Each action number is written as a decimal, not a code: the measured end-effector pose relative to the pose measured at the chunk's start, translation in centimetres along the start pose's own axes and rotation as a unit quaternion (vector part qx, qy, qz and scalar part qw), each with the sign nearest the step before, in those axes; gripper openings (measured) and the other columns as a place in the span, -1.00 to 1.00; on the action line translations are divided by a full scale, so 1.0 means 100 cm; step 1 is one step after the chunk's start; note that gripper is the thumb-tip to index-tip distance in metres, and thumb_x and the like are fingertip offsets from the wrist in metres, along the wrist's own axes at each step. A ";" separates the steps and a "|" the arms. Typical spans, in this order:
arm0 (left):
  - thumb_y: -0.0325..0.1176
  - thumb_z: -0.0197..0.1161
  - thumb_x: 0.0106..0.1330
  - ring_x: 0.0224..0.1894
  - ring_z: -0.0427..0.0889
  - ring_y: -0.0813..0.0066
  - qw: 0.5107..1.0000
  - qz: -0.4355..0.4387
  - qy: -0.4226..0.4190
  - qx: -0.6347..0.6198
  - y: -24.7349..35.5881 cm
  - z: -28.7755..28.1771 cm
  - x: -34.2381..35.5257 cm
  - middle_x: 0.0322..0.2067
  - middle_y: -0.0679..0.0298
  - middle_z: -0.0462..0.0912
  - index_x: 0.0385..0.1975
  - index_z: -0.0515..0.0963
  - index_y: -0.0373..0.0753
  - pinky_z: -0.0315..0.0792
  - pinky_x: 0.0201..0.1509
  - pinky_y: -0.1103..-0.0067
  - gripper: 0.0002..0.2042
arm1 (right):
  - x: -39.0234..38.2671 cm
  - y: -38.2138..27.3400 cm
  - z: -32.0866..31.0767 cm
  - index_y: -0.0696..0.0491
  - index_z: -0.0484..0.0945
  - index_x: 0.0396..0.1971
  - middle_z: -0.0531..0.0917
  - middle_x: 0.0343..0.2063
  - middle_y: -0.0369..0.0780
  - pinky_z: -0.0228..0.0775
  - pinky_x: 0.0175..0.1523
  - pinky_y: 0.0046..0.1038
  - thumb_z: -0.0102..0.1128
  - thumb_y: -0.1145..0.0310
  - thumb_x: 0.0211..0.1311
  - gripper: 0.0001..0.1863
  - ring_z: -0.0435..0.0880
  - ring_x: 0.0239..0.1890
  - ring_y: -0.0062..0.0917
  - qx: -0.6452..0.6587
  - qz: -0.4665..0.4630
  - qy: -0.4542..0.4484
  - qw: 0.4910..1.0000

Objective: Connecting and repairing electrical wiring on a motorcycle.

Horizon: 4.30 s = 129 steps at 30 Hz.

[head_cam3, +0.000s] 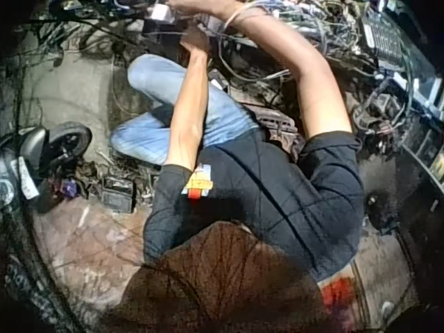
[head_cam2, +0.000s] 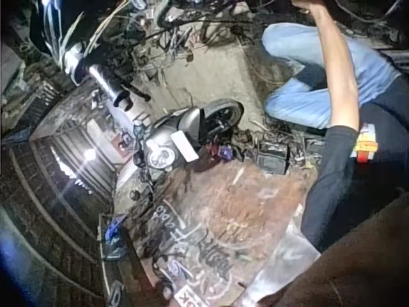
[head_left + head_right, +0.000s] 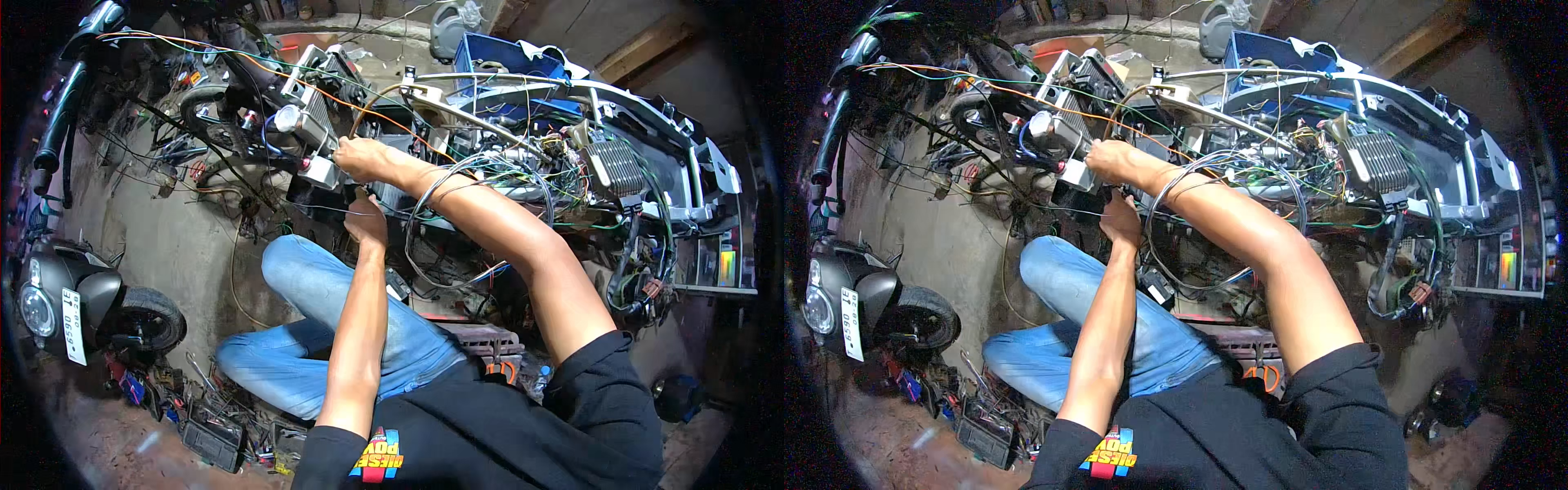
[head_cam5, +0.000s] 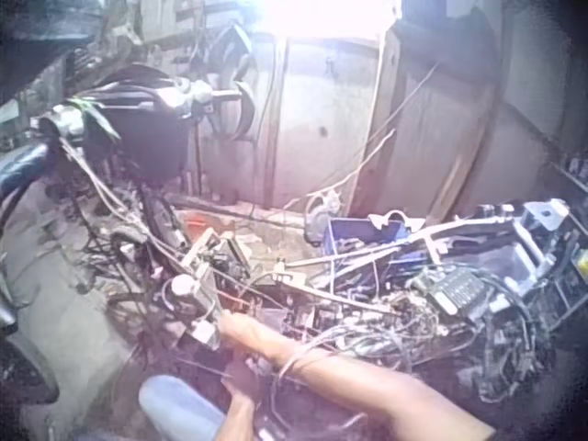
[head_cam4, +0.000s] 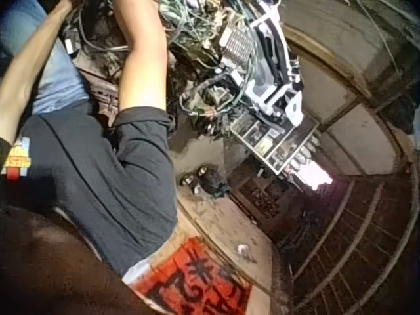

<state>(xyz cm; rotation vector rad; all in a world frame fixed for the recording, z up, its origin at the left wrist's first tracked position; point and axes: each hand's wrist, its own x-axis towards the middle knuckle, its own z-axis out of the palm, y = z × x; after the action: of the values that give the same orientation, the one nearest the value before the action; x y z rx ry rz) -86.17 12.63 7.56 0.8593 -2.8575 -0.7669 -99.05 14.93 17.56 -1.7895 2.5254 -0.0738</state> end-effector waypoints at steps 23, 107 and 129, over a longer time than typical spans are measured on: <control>-0.06 0.25 0.23 -0.15 0.64 -0.08 0.977 0.003 0.005 -0.214 -0.016 0.010 0.002 -0.22 -0.02 0.67 -0.13 0.56 -0.29 0.48 -0.13 0.18 -0.60 | 0.064 -0.027 0.046 -0.19 0.69 -0.67 0.54 -0.72 -0.46 0.03 -0.73 -0.28 0.28 0.29 -0.12 -0.95 0.49 -0.71 -0.47 -0.152 0.263 -0.175 0.936; -0.25 0.09 0.47 -0.22 0.56 0.46 0.912 -0.167 0.084 -0.366 -0.256 -0.240 -0.115 -0.18 0.23 0.54 0.04 0.46 -0.34 0.56 -0.22 0.53 -0.69 | -0.395 -0.185 0.141 0.15 0.59 -0.14 0.64 -0.13 0.05 0.39 0.13 -0.16 0.10 0.30 0.24 -0.71 0.59 0.00 -0.05 0.446 0.484 -0.067 0.750; -0.13 0.09 0.26 -0.28 0.67 0.12 0.954 -0.214 -0.025 0.210 -0.521 -0.227 -0.151 -0.38 -0.01 0.73 -0.44 0.69 -0.38 0.50 -0.17 0.28 -0.60 | -0.344 -0.178 0.188 0.02 0.58 -0.07 0.66 -0.08 -0.05 0.44 0.12 -0.17 0.03 0.26 0.21 -0.67 0.61 0.02 -0.13 0.416 0.432 -0.174 0.781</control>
<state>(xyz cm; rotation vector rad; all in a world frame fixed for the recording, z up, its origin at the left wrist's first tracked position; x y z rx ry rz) -42.85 -26.95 3.72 1.5651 -2.9596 -0.1900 -69.66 41.21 0.34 -0.2361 2.1968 -0.6247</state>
